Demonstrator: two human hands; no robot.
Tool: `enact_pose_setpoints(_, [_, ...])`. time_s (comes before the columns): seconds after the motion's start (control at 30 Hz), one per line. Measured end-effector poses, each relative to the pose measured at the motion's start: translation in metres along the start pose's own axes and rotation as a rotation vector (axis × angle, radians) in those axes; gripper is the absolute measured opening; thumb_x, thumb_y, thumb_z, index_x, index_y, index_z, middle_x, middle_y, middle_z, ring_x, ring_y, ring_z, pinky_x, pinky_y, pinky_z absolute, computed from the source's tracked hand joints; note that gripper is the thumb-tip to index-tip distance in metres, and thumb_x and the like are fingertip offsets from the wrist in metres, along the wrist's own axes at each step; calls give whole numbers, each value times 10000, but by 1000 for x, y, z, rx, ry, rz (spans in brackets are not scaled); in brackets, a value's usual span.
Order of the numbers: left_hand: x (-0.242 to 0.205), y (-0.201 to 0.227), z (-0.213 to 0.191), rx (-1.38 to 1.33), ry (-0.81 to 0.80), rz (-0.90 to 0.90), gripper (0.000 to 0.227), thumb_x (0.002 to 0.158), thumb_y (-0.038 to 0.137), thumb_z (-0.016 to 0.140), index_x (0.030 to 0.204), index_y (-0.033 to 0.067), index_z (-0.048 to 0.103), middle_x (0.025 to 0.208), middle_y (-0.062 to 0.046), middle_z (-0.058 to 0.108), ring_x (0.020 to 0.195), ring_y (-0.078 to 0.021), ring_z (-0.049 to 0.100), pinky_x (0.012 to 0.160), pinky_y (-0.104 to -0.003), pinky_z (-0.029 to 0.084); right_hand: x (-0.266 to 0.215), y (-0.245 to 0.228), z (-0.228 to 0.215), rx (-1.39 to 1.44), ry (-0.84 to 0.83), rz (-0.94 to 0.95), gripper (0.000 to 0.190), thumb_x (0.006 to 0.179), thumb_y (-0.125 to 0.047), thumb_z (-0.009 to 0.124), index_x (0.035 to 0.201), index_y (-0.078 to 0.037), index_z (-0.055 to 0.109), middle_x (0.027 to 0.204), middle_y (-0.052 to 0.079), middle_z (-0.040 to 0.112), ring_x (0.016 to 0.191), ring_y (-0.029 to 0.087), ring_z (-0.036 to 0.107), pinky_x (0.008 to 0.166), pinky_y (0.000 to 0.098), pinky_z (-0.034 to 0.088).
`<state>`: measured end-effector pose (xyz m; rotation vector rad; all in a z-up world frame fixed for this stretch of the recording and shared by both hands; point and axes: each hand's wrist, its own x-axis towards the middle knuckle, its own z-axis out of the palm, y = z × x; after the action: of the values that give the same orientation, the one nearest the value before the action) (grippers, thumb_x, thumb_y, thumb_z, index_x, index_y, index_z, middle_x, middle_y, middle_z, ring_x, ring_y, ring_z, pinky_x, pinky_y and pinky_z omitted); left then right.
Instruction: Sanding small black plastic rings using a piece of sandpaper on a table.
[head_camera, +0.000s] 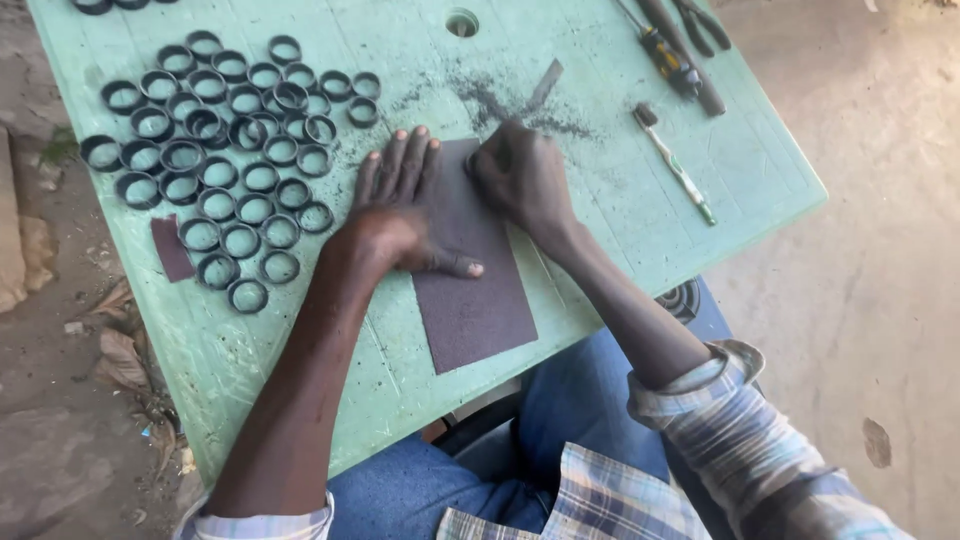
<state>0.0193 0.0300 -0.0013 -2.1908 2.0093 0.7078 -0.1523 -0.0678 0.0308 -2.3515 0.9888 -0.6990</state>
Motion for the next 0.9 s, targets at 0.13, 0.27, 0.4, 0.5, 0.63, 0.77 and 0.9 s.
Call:
enact_pose_setpoints(0.13, [7, -5, -7, 15, 33, 7, 1755, 400, 1035, 599, 1557, 77, -307, 1642, -157, -373, 1474, -291, -391, 1206, -499, -202, 0, -4, -3, 31, -74, -228, 144, 879, -78, 709, 811, 37, 656, 704, 181, 659, 572, 229, 626, 564, 410, 529])
enact_pose_setpoints(0.27, [-2, 1, 5, 4, 9, 8, 1757, 398, 1036, 599, 1566, 70, -289, 1648, -158, -361, 1484, -290, -381, 1211, -506, -198, -5, -1, 0, 10, -37, -116, 108, 873, -106, 710, 819, -18, 681, 715, 132, 693, 594, 201, 668, 581, 375, 549])
enact_pose_setpoints(0.4, [3, -4, 0, -1, 43, 21, 1768, 376, 1027, 610, 1568, 79, -288, 1646, -163, -360, 1484, -294, -376, 1210, -499, -194, -11, -5, -2, 53, -127, -318, 140, 876, -90, 706, 800, 8, 638, 696, 168, 643, 602, 241, 634, 592, 395, 525])
enact_pose_setpoints(0.5, [3, -4, 0, -27, 29, 28, 1766, 375, 1029, 605, 1566, 80, -287, 1646, -161, -365, 1487, -300, -377, 1209, -508, -194, -5, 3, 0, 41, -102, -228, 121, 886, -91, 686, 809, -5, 649, 695, 152, 663, 586, 239, 655, 586, 386, 539])
enact_pose_setpoints(0.63, [3, -4, 1, -11, 51, 29, 1773, 363, 1037, 596, 1566, 75, -282, 1645, -161, -363, 1494, -298, -369, 1219, -503, -185, -7, -10, 1, -52, 94, -50, 173, 920, -133, 710, 845, 4, 636, 682, 167, 657, 565, 259, 647, 568, 410, 528])
enact_pose_setpoints(0.77, [5, -3, 0, -4, 32, 18, 1770, 364, 1043, 583, 1564, 81, -294, 1636, -166, -370, 1492, -309, -365, 1217, -509, -180, -12, -6, -2, -16, -90, -216, 133, 920, -125, 674, 852, -14, 647, 715, 167, 682, 604, 270, 683, 598, 423, 552])
enact_pose_setpoints(0.9, [-2, -4, 3, 24, 24, 14, 1756, 383, 1050, 576, 1562, 80, -292, 1639, -163, -370, 1498, -307, -364, 1221, -508, -185, -8, 3, 10, -121, 107, -203, 148, 952, -83, 651, 854, 19, 611, 780, 195, 661, 625, 302, 648, 611, 433, 540])
